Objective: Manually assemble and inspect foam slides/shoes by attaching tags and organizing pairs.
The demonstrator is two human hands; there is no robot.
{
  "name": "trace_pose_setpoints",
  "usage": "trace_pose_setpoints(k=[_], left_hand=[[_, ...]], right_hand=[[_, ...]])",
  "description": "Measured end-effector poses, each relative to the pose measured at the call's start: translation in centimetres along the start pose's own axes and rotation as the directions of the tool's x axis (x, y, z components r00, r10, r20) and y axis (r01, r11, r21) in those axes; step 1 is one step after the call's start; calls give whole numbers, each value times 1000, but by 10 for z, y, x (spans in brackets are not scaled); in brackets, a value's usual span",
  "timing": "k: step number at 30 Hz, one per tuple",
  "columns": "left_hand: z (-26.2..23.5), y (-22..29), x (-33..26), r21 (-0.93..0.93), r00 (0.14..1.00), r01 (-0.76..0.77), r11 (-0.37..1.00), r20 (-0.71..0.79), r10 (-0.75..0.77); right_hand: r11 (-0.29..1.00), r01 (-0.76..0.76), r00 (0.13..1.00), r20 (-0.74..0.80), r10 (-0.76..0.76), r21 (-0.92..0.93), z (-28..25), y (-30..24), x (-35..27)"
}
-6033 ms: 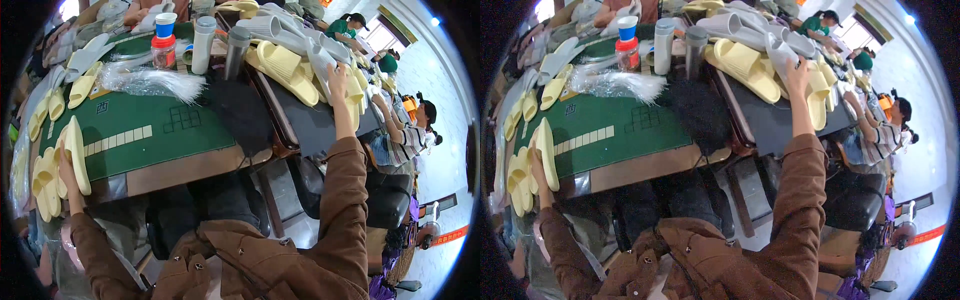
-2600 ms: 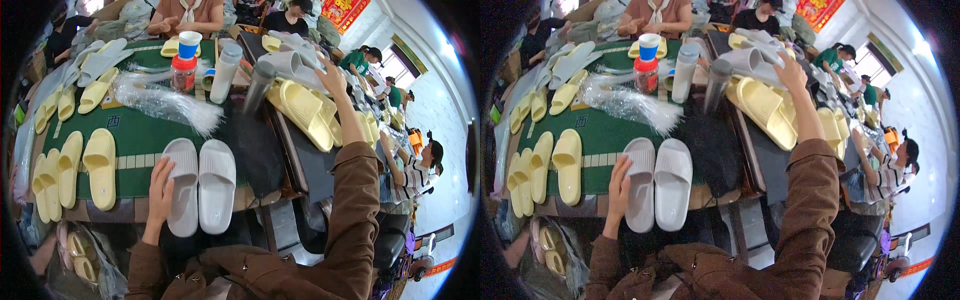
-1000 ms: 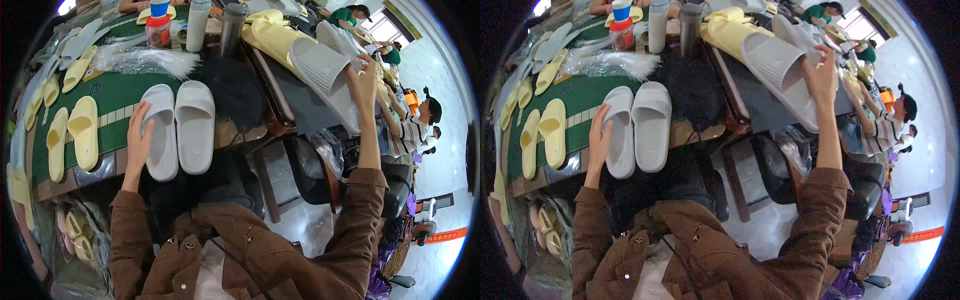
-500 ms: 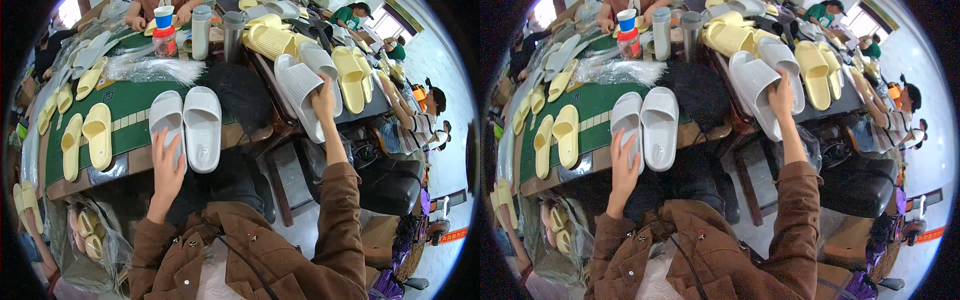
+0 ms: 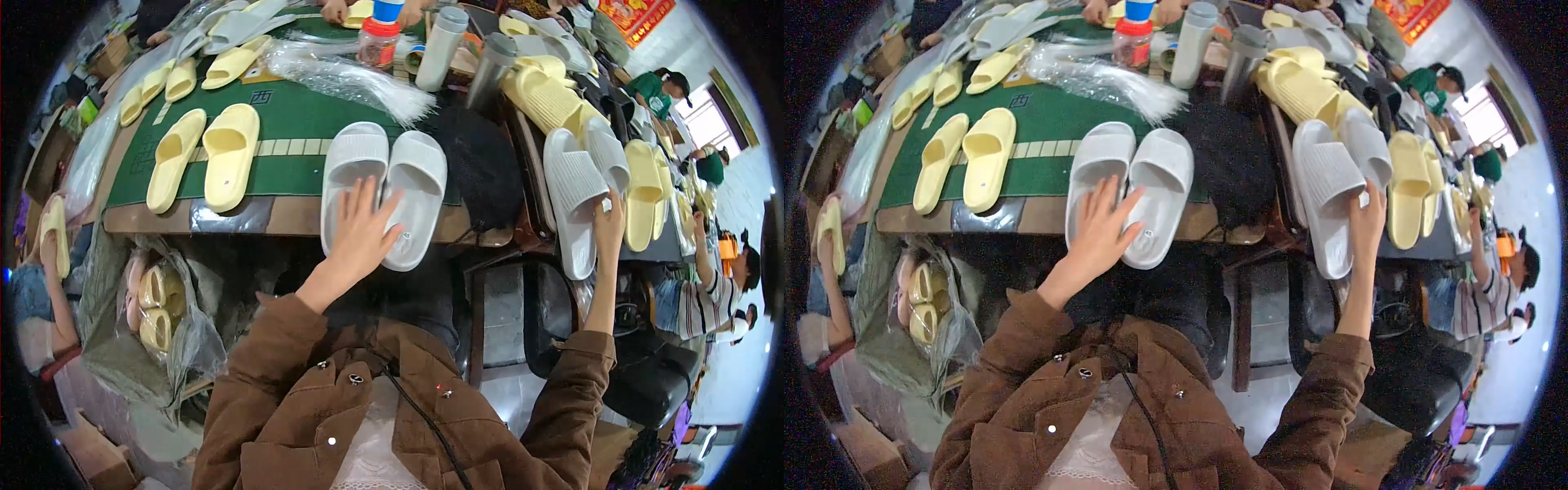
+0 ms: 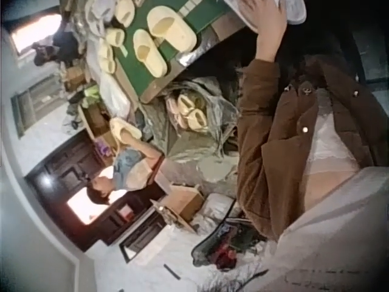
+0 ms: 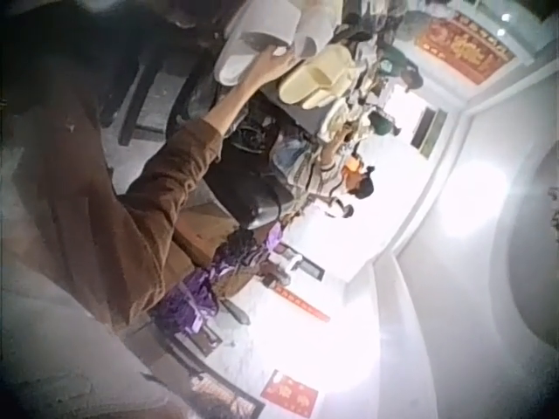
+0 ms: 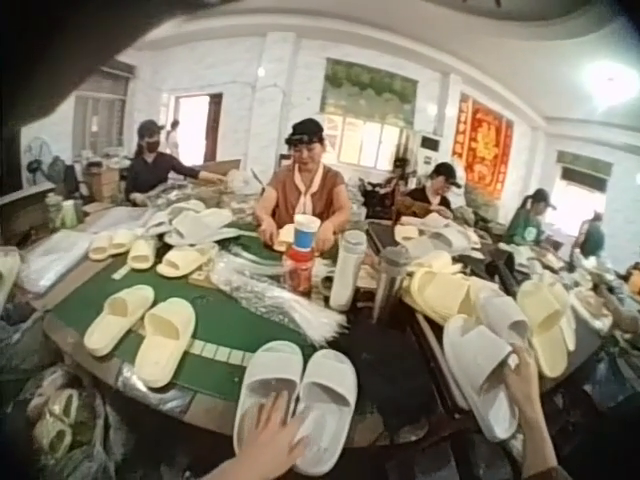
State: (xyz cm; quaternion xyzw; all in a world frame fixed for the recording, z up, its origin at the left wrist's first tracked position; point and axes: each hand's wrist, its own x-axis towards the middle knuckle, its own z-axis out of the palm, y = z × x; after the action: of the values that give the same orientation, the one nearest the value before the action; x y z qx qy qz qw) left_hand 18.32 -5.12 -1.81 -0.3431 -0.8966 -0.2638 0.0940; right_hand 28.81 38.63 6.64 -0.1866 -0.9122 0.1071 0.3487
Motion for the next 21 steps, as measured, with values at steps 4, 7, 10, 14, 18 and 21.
trace_pose_setpoints(k=[4, 7, 10, 14, 18, 21], left_hand=[[23, 1, 9, 57, 997, -33, 998, -68, 37], [28, -2, 11, 108, 986, -39, 993, -156, 55], [28, -8, 10, 88, 987, -21, 996, -157, 35], [22, -19, 13, 138, 981, 19, 990, -195, 8], [-2, -67, -2, 196, 977, 86, 977, -207, -45], [-26, -117, -10, 290, 966, 109, 951, -258, -32]], right_hand=[[983, 31, 998, -54, -42, -181, 18, 16, 3], [975, -56, 994, -106, 34, -214, 31, 18, 3], [981, -44, 996, -82, 28, -190, 35, 9, 1], [980, -27, 994, -111, 5, -200, 29, 36, 2], [983, -9, 997, -80, -6, -181, 32, 32, 4], [990, 2, 996, -89, -14, -142, 31, 30, 6]])
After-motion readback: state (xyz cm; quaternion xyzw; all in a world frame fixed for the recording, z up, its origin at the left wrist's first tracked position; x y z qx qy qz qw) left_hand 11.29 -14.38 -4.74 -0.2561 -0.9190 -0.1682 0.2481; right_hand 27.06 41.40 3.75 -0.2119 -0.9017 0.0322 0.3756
